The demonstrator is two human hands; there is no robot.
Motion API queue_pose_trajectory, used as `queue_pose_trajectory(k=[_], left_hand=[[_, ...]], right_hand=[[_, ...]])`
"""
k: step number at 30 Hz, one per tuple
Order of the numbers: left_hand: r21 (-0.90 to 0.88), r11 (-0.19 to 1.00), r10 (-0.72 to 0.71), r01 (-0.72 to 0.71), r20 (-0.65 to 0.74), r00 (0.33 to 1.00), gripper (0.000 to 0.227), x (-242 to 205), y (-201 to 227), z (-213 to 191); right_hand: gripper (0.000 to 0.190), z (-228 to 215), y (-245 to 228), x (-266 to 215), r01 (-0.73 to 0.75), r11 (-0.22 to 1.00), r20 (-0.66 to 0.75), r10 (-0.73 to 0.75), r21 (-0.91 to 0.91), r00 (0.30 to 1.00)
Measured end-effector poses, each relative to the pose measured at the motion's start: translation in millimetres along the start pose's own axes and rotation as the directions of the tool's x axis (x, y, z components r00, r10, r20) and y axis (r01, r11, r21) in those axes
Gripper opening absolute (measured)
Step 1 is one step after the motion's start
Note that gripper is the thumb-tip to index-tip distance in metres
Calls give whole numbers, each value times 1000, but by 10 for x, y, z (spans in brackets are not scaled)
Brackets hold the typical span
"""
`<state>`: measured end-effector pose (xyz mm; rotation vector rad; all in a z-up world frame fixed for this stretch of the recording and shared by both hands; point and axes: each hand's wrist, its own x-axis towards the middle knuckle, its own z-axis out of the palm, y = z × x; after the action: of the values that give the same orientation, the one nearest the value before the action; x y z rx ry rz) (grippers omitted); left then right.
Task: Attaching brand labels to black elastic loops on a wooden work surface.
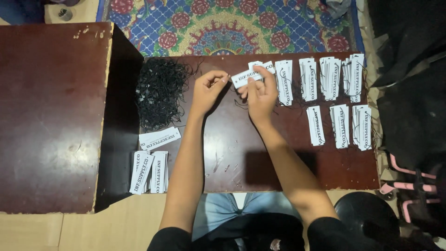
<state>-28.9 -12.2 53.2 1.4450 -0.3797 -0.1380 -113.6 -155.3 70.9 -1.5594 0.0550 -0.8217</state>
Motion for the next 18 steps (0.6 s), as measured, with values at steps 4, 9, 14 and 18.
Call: queue_pose_trajectory(k=[4, 9, 14, 18], left_hand=[[55, 998, 14, -15, 22, 1000, 8, -34, 157, 60], [107, 982, 148, -154, 59, 987, 11, -72, 237, 40], [133, 967, 207, -218, 91, 974, 11, -50, 154, 24], [126, 963, 227, -238, 91, 970, 11, -57, 185, 30]], right_hand=[[33, 33, 69, -3, 36, 998, 8, -36, 45, 999], [36, 55, 111, -55, 30, 998, 25, -32, 64, 999], [36, 55, 216, -66, 3, 999, -3, -3, 54, 1000], [35, 62, 139, -73, -10, 999, -11, 10, 32, 1000]])
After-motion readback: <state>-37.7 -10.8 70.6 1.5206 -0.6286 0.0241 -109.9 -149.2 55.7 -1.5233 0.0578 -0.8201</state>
